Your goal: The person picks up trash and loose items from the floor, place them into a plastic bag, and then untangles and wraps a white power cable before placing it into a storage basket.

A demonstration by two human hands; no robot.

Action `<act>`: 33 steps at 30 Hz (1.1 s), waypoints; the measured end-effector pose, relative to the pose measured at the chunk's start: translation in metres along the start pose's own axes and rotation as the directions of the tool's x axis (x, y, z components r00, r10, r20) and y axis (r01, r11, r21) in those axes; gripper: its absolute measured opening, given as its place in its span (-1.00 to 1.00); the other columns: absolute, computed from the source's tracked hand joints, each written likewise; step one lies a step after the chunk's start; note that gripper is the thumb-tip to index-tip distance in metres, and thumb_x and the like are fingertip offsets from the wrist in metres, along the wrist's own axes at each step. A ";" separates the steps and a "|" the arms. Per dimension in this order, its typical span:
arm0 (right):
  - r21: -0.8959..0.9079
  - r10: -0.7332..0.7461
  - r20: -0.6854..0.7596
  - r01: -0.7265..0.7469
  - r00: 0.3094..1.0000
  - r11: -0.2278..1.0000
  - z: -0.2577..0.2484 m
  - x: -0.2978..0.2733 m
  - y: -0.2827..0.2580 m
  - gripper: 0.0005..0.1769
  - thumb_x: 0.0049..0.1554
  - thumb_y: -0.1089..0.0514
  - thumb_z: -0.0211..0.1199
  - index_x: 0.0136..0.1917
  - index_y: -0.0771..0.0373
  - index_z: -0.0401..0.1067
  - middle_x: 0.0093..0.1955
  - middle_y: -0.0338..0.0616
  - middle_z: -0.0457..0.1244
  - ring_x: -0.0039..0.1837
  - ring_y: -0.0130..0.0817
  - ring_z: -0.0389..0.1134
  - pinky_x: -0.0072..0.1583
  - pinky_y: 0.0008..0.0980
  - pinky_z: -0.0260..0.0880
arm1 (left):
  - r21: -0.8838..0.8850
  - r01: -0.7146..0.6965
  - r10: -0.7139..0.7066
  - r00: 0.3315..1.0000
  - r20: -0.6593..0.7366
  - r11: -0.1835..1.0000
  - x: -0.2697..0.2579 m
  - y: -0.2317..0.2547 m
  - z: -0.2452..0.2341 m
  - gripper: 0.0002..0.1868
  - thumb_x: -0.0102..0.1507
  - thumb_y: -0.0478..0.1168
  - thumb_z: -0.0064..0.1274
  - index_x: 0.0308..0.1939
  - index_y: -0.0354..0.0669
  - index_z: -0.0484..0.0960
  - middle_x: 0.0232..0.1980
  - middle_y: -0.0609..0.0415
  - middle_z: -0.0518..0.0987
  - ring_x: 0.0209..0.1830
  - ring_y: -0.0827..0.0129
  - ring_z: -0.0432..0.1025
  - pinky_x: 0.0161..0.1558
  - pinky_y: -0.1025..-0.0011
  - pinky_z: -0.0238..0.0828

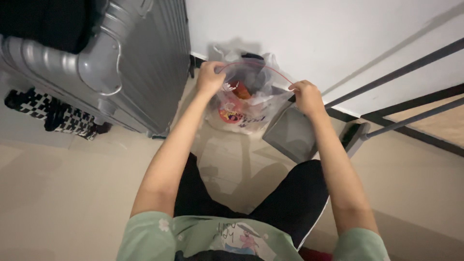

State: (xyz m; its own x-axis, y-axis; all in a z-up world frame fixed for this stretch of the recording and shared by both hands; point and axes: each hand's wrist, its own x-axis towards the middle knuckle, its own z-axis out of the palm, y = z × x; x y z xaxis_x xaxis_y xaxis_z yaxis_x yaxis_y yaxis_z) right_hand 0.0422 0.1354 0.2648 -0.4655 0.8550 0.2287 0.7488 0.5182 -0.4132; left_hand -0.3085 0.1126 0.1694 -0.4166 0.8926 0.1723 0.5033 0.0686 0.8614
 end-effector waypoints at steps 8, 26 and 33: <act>-0.017 -0.042 0.031 0.042 0.999 0.999 -0.010 -0.012 -0.005 -0.33 -0.05 0.54 0.16 0.29 0.10 0.48 0.48 0.22 0.14 0.36 0.21 0.26 0.27 -0.07 0.36 | -0.039 -0.002 0.002 1.000 -0.014 0.999 -0.012 0.028 0.000 -0.75 0.11 -0.21 0.14 -0.14 0.05 0.77 0.14 -0.01 0.52 0.20 0.12 0.43 0.22 0.28 0.35; 0.056 0.047 0.046 -0.050 0.998 0.997 -0.012 -0.034 0.012 -0.28 -0.05 0.44 0.22 0.37 0.04 0.41 0.52 0.21 0.09 0.45 0.19 0.19 0.40 -0.08 0.26 | 0.018 0.087 -0.087 0.996 0.004 0.996 -0.029 0.071 -0.030 -0.75 0.10 -0.14 0.15 -0.15 0.07 0.73 0.20 0.10 0.51 0.23 0.17 0.43 0.22 0.28 0.37; -0.008 0.166 0.042 -0.165 0.985 0.986 0.012 -0.029 0.039 -0.88 0.17 0.30 0.28 0.00 0.25 0.57 0.03 0.10 0.38 0.07 0.00 0.43 0.15 -0.12 0.42 | 0.072 0.113 -0.119 0.990 0.082 0.991 -0.031 0.061 -0.025 -0.82 0.09 -0.18 0.17 -0.26 0.07 0.81 -0.09 0.00 0.67 -0.07 0.13 0.56 -0.01 0.24 0.47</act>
State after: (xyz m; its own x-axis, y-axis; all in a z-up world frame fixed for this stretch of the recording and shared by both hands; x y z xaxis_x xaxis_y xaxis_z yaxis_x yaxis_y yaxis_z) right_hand 0.0793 0.1311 0.2318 -0.3545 0.9274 0.1198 0.8194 0.3698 -0.4379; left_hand -0.2842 0.0775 0.2284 -0.4104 0.9115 0.0292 0.5058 0.2009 0.8389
